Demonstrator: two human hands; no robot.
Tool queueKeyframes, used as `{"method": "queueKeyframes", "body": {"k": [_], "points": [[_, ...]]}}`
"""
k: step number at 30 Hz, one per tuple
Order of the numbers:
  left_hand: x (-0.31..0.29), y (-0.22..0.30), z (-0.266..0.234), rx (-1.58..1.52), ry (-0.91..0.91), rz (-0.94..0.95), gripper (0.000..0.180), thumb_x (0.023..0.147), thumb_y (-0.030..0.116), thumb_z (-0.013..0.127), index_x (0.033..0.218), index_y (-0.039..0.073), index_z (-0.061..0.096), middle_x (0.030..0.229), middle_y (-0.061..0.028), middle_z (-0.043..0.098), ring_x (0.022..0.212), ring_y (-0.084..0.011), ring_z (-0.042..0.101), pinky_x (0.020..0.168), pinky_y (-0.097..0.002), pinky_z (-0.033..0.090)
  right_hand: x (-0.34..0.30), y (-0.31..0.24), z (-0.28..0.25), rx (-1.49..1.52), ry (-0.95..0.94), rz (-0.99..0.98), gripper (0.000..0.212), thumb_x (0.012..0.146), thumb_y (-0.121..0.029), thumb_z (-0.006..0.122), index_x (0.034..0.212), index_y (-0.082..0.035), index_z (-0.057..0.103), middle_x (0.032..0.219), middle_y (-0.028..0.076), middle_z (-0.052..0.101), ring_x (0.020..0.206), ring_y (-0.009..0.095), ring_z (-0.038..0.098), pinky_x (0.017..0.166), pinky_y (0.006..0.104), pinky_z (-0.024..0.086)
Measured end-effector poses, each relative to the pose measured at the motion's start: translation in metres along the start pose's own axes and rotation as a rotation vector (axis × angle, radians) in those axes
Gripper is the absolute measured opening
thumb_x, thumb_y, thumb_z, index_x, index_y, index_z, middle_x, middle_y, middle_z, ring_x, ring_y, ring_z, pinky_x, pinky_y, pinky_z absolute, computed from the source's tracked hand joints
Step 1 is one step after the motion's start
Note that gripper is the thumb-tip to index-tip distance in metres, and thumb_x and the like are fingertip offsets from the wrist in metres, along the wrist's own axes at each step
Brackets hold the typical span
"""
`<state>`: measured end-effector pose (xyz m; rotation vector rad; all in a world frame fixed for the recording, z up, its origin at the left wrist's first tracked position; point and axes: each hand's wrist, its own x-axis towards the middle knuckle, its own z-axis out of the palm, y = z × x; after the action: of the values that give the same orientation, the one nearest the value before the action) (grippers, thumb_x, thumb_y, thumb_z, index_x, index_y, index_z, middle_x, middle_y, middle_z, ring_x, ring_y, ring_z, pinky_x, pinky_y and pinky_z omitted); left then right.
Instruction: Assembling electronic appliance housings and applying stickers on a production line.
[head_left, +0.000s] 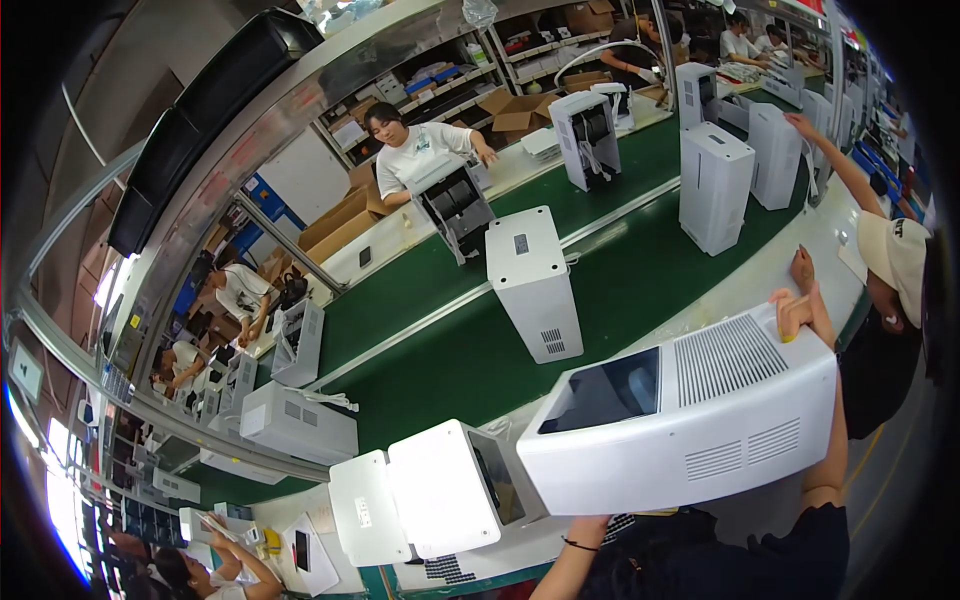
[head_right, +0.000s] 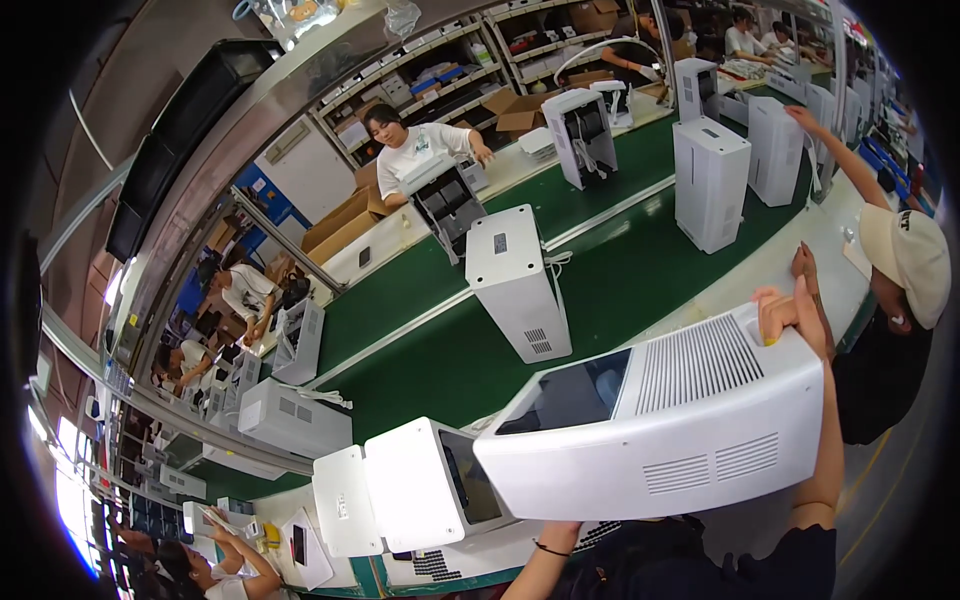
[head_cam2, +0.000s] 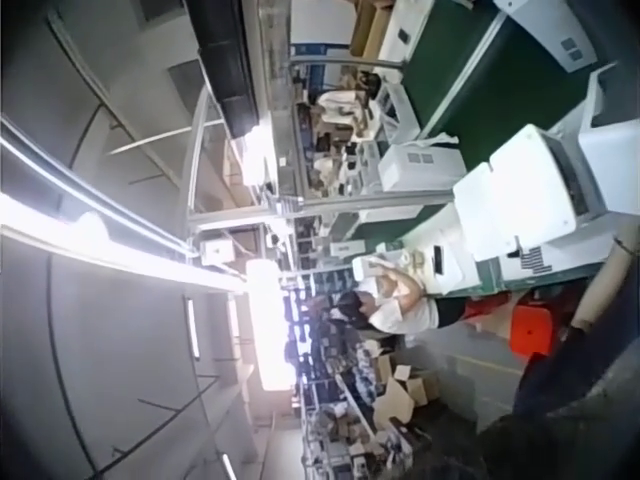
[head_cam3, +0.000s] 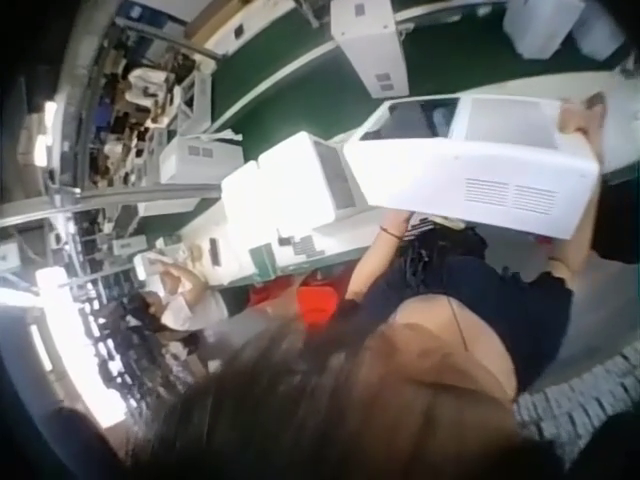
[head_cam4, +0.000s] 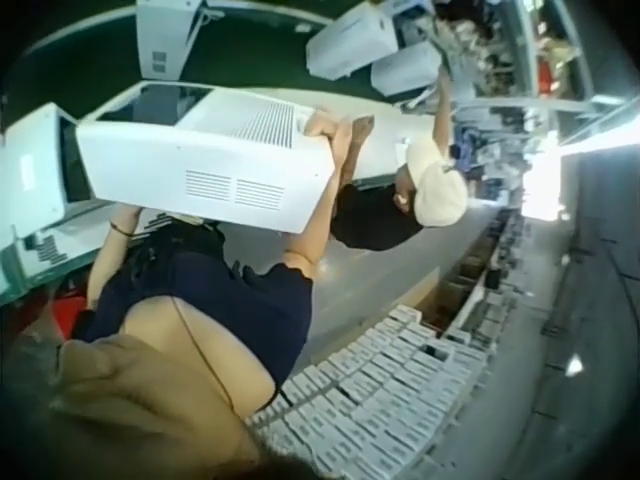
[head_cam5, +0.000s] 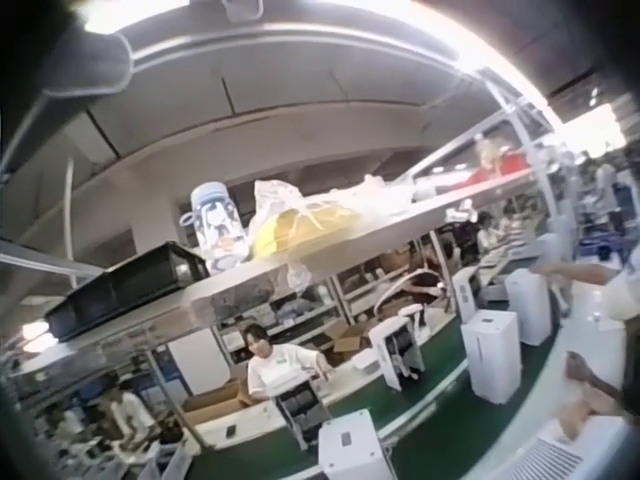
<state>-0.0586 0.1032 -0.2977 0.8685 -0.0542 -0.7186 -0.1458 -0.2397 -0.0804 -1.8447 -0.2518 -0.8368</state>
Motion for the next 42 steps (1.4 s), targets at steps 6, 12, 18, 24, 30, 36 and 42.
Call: {"method": "queueKeyframes", "body": {"k": [6, 12, 18, 24, 30, 36, 42], "points": [[-0.036, 0.082, 0.004, -0.389, -0.191, 0.264, 0.052, 0.097, 0.038, 0.042, 0.135, 0.003, 0.040, 0.132, -0.0116, 0.048, 0.118, -0.0271, 0.049, 0.098, -0.0383, 0.043, -0.055, 0.148, 0.002, 0.240, 0.323, 1.006, 0.044, 0.100, -0.040, 0.036, 0.108, -0.003, 0.056, 0.102, 0.009, 0.061, 0.095, 0.021, 0.057, 0.108, 0.0356, 0.029], [-0.048, 0.113, 0.064, -0.076, 0.329, 0.200, 0.057, 0.091, 0.037, 0.044, 0.132, -0.004, 0.042, 0.122, -0.0192, 0.054, 0.107, -0.0301, 0.056, 0.090, -0.0375, 0.046, -0.122, 0.202, 0.092, 0.345, -0.093, 0.875, 0.053, 0.098, -0.041, 0.044, 0.139, -0.007, 0.040, 0.138, 0.008, 0.044, 0.125, 0.017, 0.040, 0.107, 0.0331, 0.030], [-0.034, 0.088, 0.057, -0.019, 0.295, 0.028, 0.057, 0.091, 0.035, 0.050, 0.131, -0.004, 0.042, 0.122, -0.0185, 0.054, 0.109, -0.0295, 0.055, 0.091, -0.0371, 0.045, -0.182, 0.251, 0.160, 0.379, -0.068, 1.051, 0.054, 0.093, -0.036, 0.057, 0.138, -0.012, 0.039, 0.127, 0.013, 0.053, 0.117, 0.020, 0.048, 0.099, 0.0327, 0.038], [-0.014, 0.072, 0.056, 0.146, 0.168, 0.046, 0.061, 0.092, 0.035, 0.055, 0.137, -0.001, 0.034, 0.128, -0.0151, 0.050, 0.116, -0.0263, 0.050, 0.098, -0.0368, 0.040, -0.192, 0.271, 0.179, 0.243, 0.250, 0.842, 0.056, 0.089, -0.027, 0.066, 0.135, -0.009, 0.040, 0.120, 0.015, 0.057, 0.105, 0.021, 0.056, 0.089, 0.0315, 0.045], [0.043, 0.075, 0.100, 0.536, 0.005, 0.075, 0.070, 0.094, 0.033, 0.053, 0.143, 0.001, 0.014, 0.143, -0.0175, 0.027, 0.135, -0.0271, 0.023, 0.111, -0.0360, 0.018, -0.177, 0.261, 0.154, 0.395, 0.331, 0.758, 0.050, 0.090, -0.023, 0.063, 0.132, -0.006, 0.041, 0.112, 0.013, 0.059, 0.096, 0.018, 0.059, 0.079, 0.0292, 0.050], [0.053, 0.032, 0.077, 0.240, 0.155, 0.267, 0.059, 0.095, 0.029, 0.050, 0.141, 0.001, 0.024, 0.141, -0.0151, 0.033, 0.133, -0.0246, 0.029, 0.111, -0.0365, 0.021, -0.114, 0.124, 0.087, 0.363, 0.364, 0.656, 0.047, 0.097, -0.030, 0.051, 0.133, -0.003, 0.038, 0.105, 0.010, 0.058, 0.096, 0.017, 0.058, 0.083, 0.0286, 0.047], [0.081, -0.069, -0.060, 0.184, 0.776, 0.135, 0.045, 0.093, 0.020, 0.052, 0.131, -0.001, 0.041, 0.128, -0.0139, 0.049, 0.111, -0.0264, 0.053, 0.095, -0.0368, 0.044, -0.110, 0.064, 0.071, 0.300, 0.165, 0.444, 0.073, 0.094, -0.052, 0.045, 0.139, 0.001, 0.025, 0.115, 0.015, 0.055, 0.112, 0.021, 0.050, 0.101, 0.0342, 0.033]]}}
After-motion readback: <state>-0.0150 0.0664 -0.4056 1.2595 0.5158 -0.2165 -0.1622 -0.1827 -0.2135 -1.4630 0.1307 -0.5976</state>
